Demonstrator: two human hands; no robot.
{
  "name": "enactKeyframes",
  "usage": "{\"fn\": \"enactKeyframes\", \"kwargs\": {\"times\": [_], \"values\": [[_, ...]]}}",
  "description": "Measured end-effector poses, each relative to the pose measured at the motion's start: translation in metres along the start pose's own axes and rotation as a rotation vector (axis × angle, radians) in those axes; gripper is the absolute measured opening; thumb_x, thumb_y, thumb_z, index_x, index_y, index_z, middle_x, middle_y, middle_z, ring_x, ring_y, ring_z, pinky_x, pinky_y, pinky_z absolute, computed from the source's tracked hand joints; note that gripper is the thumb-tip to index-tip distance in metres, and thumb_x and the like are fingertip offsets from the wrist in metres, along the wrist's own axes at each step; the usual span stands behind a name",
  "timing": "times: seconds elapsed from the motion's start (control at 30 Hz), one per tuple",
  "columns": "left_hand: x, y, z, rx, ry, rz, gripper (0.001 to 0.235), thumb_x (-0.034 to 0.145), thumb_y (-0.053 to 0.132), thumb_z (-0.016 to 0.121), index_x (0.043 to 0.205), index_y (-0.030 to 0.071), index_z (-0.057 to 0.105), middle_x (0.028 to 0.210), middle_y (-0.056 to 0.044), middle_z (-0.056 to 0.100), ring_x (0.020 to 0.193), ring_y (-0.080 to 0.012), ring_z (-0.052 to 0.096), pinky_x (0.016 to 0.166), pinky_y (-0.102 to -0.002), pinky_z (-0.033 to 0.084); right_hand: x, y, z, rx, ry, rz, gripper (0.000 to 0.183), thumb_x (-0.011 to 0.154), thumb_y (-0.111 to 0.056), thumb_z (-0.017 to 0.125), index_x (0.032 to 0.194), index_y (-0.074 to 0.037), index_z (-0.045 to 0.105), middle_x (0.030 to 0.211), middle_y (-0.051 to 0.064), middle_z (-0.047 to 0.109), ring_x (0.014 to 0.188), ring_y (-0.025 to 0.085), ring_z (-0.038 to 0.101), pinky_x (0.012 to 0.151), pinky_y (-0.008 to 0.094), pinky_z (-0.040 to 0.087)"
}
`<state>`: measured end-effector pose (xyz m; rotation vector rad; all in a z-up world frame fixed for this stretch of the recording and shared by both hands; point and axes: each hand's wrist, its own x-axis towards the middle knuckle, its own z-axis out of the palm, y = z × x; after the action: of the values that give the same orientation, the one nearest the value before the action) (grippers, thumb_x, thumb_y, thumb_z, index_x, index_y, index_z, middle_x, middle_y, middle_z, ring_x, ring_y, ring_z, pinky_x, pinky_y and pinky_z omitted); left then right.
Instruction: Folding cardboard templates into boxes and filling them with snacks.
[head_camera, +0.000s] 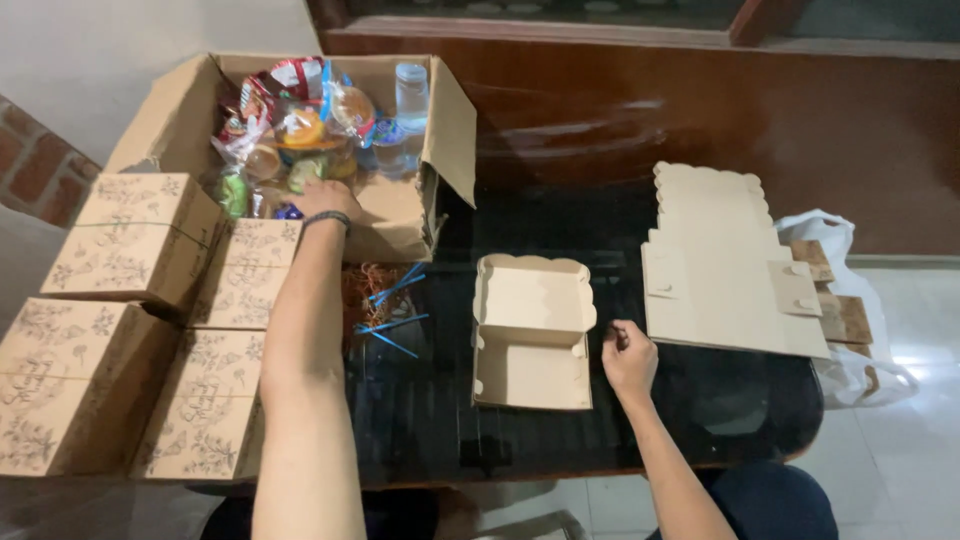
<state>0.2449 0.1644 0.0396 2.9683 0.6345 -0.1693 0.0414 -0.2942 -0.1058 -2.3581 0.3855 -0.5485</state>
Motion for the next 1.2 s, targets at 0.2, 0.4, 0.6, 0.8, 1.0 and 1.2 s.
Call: {"fn": "enactKeyframes", "kwargs": {"times": [0.2,0.4,0.6,0.8,1.0,1.2], "values": [[0.073,-0.023,0.039,0.161,0.294,0.211,0.037,0.096,0.018,0.047,0.117,0.003,0.074,0.119,-0.022,0.064,0.114,-0.0415,0.052,0.085,-0.063,0.034,-0.001,-0.005,-0.006,0.035,-0.016,-0.022,0.013,0.088,-0.008,0.068,0.097,-0.011,0.077,0.080,0.013,0.075,0.072,0.034,0.072,0.061,0.040,0.057],[-0.052,-0.014,-0.023,0.164,0.735,0.475,0.026,0.078,0.005,0.066,0.103,-0.001,0.066,0.116,-0.016,0.056,0.110,-0.0311,0.051,0.095,-0.044,0.038,-0.001,-0.002,-0.004,0.044,-0.003,-0.068,0.012,0.089,-0.008,0.068,0.098,-0.010,0.075,0.082,0.014,0.075,0.073,0.035,0.072,0.063,0.042,0.057],[-0.174,-0.022,-0.013,-0.333,0.832,0.911,0.017,0.092,-0.009,0.063,0.108,-0.005,0.066,0.105,-0.022,0.062,0.102,-0.0413,0.061,0.084,-0.047,0.047,0.001,-0.003,-0.008,0.089,0.012,-0.121,0.018,0.088,0.000,0.064,0.100,-0.006,0.075,0.084,0.019,0.074,0.077,0.041,0.072,0.064,0.044,0.058],[-0.249,-0.013,0.037,-0.895,0.294,0.904,0.022,0.080,-0.007,0.074,0.096,0.008,0.072,0.093,-0.009,0.075,0.093,-0.0335,0.072,0.086,-0.043,0.056,0.000,-0.003,-0.011,0.124,0.009,-0.130,0.019,0.089,0.002,0.062,0.101,-0.005,0.075,0.086,0.019,0.075,0.079,0.040,0.072,0.066,0.042,0.059],[-0.286,0.015,0.074,-0.985,-0.027,0.722,0.005,0.084,0.009,0.081,0.086,0.011,0.078,0.084,-0.008,0.079,0.084,-0.0271,0.077,0.080,-0.036,0.057,-0.002,0.000,-0.011,0.130,0.018,-0.157,0.019,0.088,0.002,0.062,0.099,-0.006,0.075,0.085,0.017,0.075,0.078,0.037,0.072,0.067,0.040,0.058],[-0.312,0.028,0.098,-0.567,0.132,0.758,0.006,0.084,0.012,0.076,0.085,0.017,0.072,0.075,0.003,0.073,0.081,-0.0187,0.070,0.089,-0.034,0.048,-0.002,-0.002,-0.011,0.113,0.011,-0.133,0.018,0.089,0.001,0.063,0.099,-0.007,0.075,0.085,0.015,0.076,0.077,0.035,0.073,0.067,0.039,0.058]]}}
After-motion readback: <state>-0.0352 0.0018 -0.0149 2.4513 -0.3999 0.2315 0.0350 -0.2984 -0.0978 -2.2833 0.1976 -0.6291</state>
